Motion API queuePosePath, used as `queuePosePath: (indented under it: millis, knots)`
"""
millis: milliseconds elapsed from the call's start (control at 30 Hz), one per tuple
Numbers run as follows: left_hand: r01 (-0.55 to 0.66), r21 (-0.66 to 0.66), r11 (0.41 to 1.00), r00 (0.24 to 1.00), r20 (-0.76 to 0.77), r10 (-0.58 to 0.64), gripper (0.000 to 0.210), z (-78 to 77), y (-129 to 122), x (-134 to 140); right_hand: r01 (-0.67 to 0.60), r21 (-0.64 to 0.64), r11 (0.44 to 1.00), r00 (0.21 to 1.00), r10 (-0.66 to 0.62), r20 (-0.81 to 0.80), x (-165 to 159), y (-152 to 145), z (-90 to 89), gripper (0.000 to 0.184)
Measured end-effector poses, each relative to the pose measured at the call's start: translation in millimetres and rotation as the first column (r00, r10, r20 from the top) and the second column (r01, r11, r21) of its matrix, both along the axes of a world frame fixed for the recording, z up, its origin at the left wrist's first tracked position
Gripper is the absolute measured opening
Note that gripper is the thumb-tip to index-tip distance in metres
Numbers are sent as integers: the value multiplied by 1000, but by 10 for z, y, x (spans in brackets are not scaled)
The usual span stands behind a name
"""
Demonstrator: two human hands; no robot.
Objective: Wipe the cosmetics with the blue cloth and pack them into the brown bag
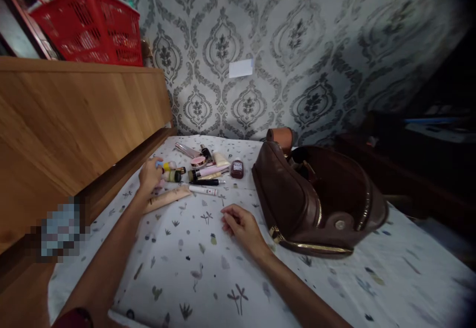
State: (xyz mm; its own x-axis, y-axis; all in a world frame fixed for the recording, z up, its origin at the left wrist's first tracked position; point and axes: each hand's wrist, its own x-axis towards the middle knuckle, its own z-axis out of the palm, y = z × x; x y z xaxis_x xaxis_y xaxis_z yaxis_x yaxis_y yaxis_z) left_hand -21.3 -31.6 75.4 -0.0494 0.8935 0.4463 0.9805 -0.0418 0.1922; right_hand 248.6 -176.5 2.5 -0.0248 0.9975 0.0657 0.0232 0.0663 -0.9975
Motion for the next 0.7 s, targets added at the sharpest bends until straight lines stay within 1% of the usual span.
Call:
queuePosePath:
  millis: [67,133,200,300,367,433,567,700]
  knots:
    - [-4,-23,1000,999,-37,3,37,7,95,-86,-6,5,1000,1000,6,-3,-3,6,-10,26]
    - [36,-52,998,994,-97,-41,37,-7,160,-65,-6,8,1000,1000,6,-4,-7,8,-23,24]
    - [102,-102,990,979,-164,-118,36,-36,212,48,-4,6,1000,1000,4,-4,-15,2,-31,21]
    - [183,-202,962,942,-244,-231,31,-90,289,303,-4,-4,1000,1000,4,-16,-29,-20,-30,15]
    - [194,-262,945,922,-281,-267,25,-114,340,466,-5,-20,1000,1000,4,-26,-36,-34,-28,10]
    - [182,-303,936,908,-313,-278,24,-117,387,595,-4,-42,999,999,3,-42,-37,-39,-29,7]
    - [170,-336,927,885,-362,-293,27,-41,395,740,0,-83,997,997,-7,-78,-31,-24,-38,7]
    - [201,-333,921,865,-380,-326,32,125,193,776,-19,-119,993,987,-1,-160,-17,24,-61,3]
